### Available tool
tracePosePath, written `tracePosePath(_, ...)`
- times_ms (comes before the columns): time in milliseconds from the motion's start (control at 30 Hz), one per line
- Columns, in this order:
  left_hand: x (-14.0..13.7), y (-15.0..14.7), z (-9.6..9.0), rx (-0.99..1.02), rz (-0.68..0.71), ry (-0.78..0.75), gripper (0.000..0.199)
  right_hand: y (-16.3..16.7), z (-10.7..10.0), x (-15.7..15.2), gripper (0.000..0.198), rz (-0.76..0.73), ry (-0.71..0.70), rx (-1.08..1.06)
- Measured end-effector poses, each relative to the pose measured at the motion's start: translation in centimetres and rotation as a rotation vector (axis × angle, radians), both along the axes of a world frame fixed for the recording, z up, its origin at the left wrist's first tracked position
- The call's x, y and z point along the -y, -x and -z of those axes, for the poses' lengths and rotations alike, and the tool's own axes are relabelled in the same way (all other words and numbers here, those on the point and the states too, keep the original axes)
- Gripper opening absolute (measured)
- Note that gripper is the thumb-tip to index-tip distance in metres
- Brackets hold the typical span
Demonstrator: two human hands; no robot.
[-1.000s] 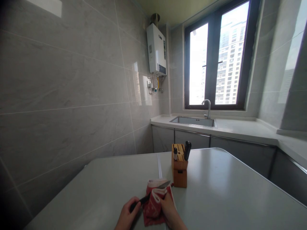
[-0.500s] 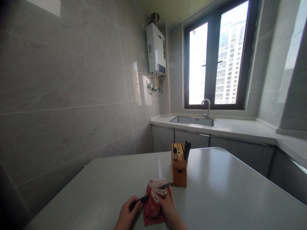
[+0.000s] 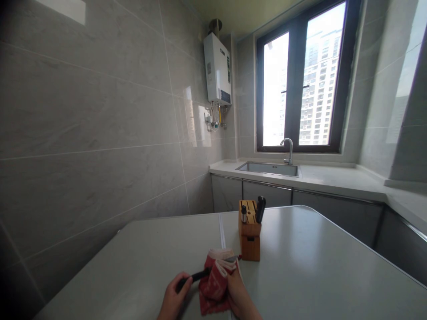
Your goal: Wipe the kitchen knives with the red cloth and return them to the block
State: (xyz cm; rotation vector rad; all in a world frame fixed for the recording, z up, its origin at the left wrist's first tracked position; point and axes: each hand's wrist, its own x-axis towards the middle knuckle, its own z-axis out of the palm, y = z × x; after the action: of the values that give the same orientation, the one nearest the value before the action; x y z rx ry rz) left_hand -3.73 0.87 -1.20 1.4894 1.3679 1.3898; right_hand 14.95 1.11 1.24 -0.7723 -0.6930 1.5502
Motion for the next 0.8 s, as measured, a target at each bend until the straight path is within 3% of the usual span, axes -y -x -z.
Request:
tracePosePath(267,0.1,0.1,0.0,0.089,-0.008,0.030,0.038,-0.3,0.3,-0.2,0.035,-0.030,0.011,-0.044)
tracePosePath(633,-0.1,0.5,0.9,0.329,-0.074,0.104,0.036,-0.4,0.7,-0.7,0.035,0.056,0.024,-0.217)
tracePosePath(800,-0.2,0.4,1.4,0.443,-0.071,0.124,0.035,-0.5,1.5,-1.0,0.035,0.011,-0.012,-0.155)
